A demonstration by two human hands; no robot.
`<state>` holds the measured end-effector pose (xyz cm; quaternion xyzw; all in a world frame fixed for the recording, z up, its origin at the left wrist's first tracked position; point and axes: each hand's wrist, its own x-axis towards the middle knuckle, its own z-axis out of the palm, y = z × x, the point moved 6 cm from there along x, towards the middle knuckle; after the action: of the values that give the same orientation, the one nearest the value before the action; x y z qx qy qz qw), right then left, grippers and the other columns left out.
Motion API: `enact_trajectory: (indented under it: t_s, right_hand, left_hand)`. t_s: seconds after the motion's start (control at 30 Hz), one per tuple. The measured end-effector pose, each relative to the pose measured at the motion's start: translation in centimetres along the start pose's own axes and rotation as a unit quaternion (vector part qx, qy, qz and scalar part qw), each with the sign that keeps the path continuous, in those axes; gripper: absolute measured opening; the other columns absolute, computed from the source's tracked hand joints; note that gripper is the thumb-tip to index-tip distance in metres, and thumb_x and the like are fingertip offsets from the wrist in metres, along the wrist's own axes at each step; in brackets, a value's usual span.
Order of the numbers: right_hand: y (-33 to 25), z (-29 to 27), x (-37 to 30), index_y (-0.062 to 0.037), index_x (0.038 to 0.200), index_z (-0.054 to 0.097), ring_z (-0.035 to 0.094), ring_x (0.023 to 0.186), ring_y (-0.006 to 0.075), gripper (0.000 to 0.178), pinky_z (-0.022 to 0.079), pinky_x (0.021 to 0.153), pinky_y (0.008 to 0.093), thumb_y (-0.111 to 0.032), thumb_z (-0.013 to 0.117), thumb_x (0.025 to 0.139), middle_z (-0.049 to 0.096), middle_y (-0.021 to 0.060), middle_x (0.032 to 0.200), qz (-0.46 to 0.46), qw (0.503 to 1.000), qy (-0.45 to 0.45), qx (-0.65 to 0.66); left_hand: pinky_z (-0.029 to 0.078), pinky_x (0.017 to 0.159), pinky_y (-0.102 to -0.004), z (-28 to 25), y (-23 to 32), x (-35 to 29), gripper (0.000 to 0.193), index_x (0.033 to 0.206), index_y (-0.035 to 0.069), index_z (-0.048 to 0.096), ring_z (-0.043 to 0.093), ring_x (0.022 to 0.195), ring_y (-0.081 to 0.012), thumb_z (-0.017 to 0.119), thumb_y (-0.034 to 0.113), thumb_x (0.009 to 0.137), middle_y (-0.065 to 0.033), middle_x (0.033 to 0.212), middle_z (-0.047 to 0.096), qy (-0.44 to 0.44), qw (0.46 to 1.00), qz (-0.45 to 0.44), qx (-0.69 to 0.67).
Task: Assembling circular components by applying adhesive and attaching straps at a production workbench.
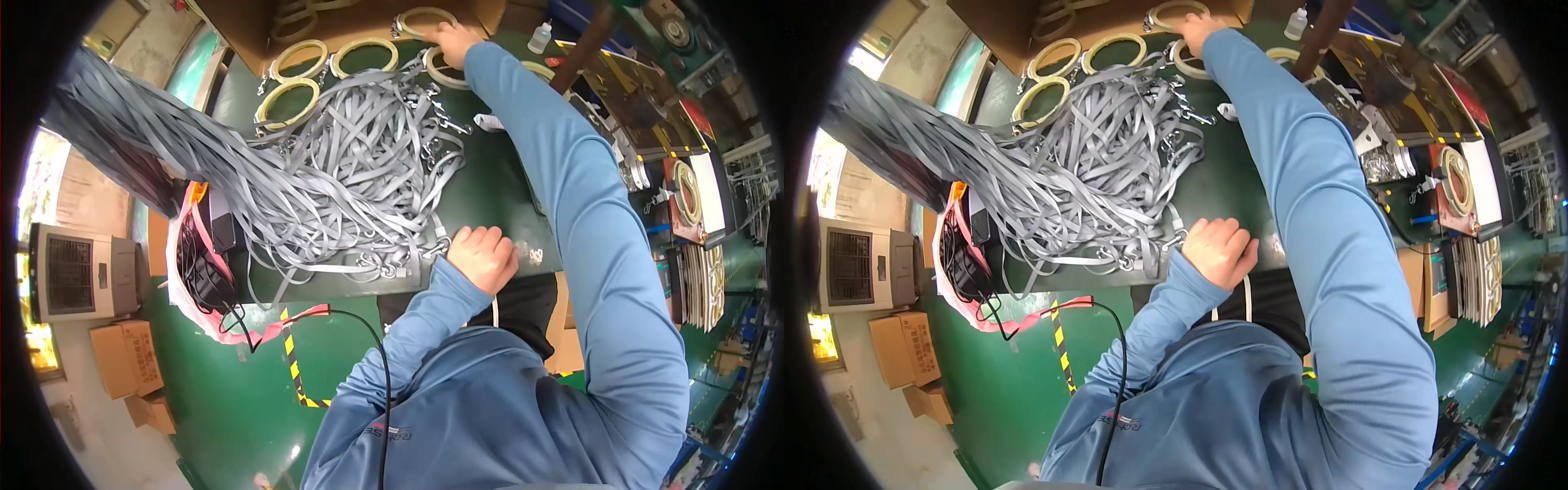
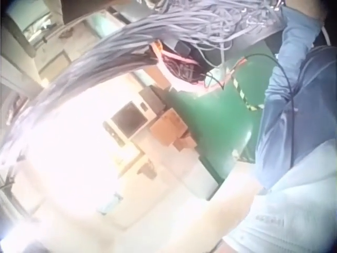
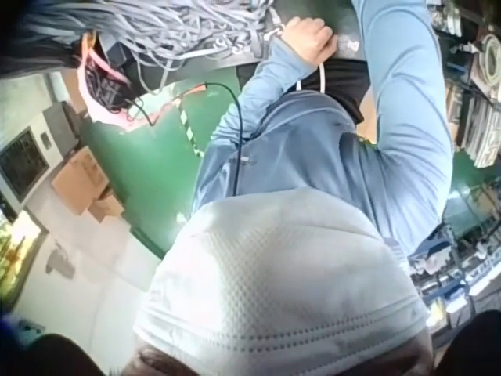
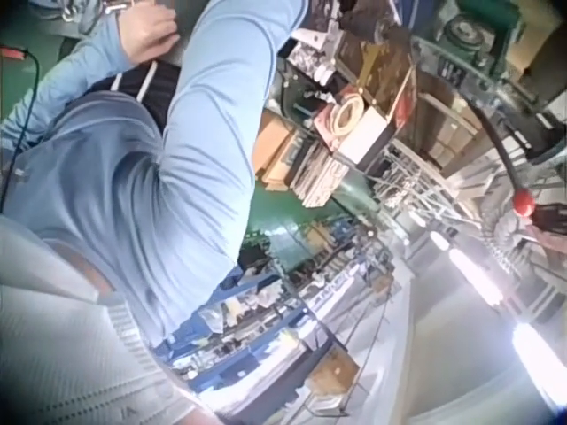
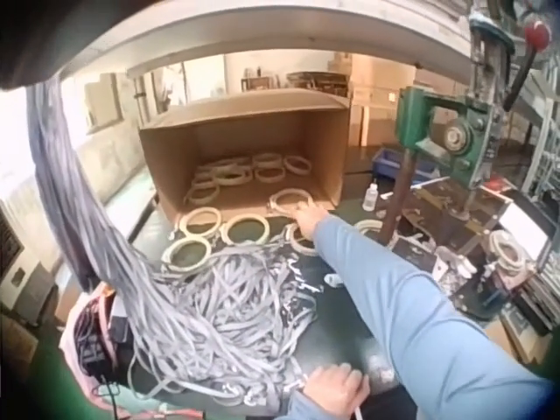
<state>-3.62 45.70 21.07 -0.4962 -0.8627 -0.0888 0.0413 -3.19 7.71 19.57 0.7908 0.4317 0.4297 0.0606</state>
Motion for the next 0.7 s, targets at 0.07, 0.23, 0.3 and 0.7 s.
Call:
enact_trajectory:
  t_s: [0.07,0.23,0.3,0.7]
  right_hand:
    - [0.4,0.4,0.4,-0.0222,0.127,0.066,0.052,0.124,0.0323,0.046,0.042,0.102,0.0484,-0.006,0.060,0.085,0.053,0.0079,0.133,-0.035,0.999,0.009,0.008]
    - [-0.4,-0.4,-0.1,-0.0207,0.107,0.075,0.055,0.115,0.0240,0.023,0.042,0.094,0.0425,-0.019,0.066,0.086,0.059,0.0021,0.115,-0.124,0.989,0.055,-0.061]
    - [-1.0,-2.2,-0.5,-0.0214,0.103,0.075,0.057,0.108,0.0210,0.019,0.041,0.093,0.0395,-0.022,0.067,0.085,0.063,0.0008,0.106,-0.163,0.969,0.111,-0.151]
    - [-5.3,-24.8,-18.3,-0.0126,0.088,0.071,0.060,0.090,0.0227,0.012,0.040,0.090,0.0404,-0.015,0.064,0.079,0.064,0.0047,0.086,-0.239,0.897,0.343,-0.143]
  left_hand:
    - [0.039,0.060,-0.0390,-0.1,0.0,0.0,0.023,0.068,0.008,0.052,0.053,0.064,-0.0258,0.073,0.013,0.076,-0.0072,0.070,0.049,0.007,1.000,-0.004,-0.001]
    - [0.038,0.060,-0.0387,0.0,0.0,-0.1,0.023,0.068,0.009,0.052,0.053,0.063,-0.0257,0.073,0.013,0.076,-0.0072,0.069,0.049,0.014,1.000,0.001,-0.003]
    - [0.038,0.060,-0.0387,0.0,-0.1,-0.1,0.022,0.068,0.009,0.052,0.053,0.063,-0.0260,0.072,0.013,0.076,-0.0074,0.069,0.049,0.014,1.000,0.006,0.003]
    - [0.050,0.083,-0.0404,-10.1,2.2,2.3,0.034,0.106,-0.003,0.067,0.061,0.098,-0.0338,0.070,-0.002,0.072,-0.0192,0.108,0.064,0.243,0.968,0.046,-0.045]
